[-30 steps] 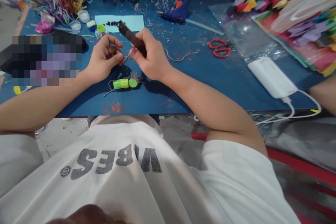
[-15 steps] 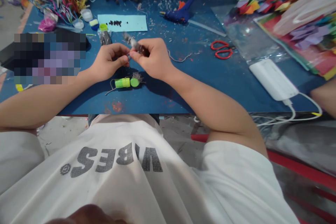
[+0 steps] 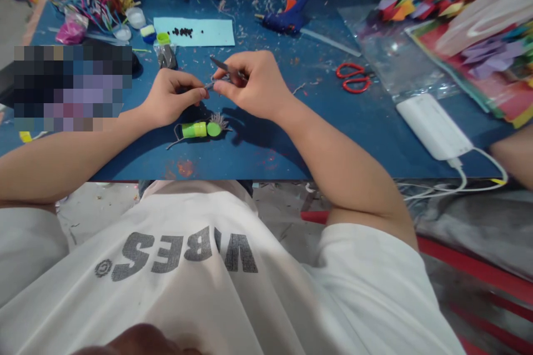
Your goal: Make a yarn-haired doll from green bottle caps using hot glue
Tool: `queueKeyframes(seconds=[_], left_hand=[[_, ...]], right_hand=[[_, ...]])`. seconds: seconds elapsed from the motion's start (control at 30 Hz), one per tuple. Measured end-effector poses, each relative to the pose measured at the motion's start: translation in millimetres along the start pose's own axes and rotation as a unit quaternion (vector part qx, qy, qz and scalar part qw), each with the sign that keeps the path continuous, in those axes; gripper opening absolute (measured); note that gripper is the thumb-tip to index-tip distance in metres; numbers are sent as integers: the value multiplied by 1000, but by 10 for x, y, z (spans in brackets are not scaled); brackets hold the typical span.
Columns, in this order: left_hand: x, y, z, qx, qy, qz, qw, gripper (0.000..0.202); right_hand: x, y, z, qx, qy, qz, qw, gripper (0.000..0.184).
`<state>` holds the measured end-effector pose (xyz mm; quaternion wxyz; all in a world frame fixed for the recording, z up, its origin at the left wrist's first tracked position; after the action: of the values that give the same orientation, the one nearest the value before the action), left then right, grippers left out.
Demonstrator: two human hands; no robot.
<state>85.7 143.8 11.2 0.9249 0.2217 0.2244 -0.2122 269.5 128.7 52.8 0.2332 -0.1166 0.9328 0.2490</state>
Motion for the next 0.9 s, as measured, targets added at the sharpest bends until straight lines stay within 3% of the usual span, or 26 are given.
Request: queueKeyframes(seconds=[0.1, 0.23, 0.37, 0.63, 0.9], left_hand=[[25, 1, 35, 17, 12, -15, 1000, 23], [35, -1, 45, 15, 13, -19, 1000, 23], [49, 0, 21, 3, -41, -20, 999, 27], [195, -5, 1, -2, -83, -100, 992, 35], [144, 15, 14, -3, -86, -65, 994, 41]], right_hand=[[126, -21, -22, -5, -28, -50, 998, 38], [206, -29, 53, -3, -48, -69, 997, 42], [209, -10, 162, 8, -39, -42, 998, 52], [324, -19, 153, -1, -44, -11, 999, 58], [245, 2, 156, -13, -34, 27, 999, 65]])
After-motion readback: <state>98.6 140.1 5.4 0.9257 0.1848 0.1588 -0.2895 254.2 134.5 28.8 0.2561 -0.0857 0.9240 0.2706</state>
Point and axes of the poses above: each hand's wrist, its own y-axis towards the middle knuckle, its own x-axis out of the palm, z = x × y, the point moved 8 cm from there along y, towards the middle knuckle, and after that the axes turned 6 degrees about y, right-handed, at the moved point
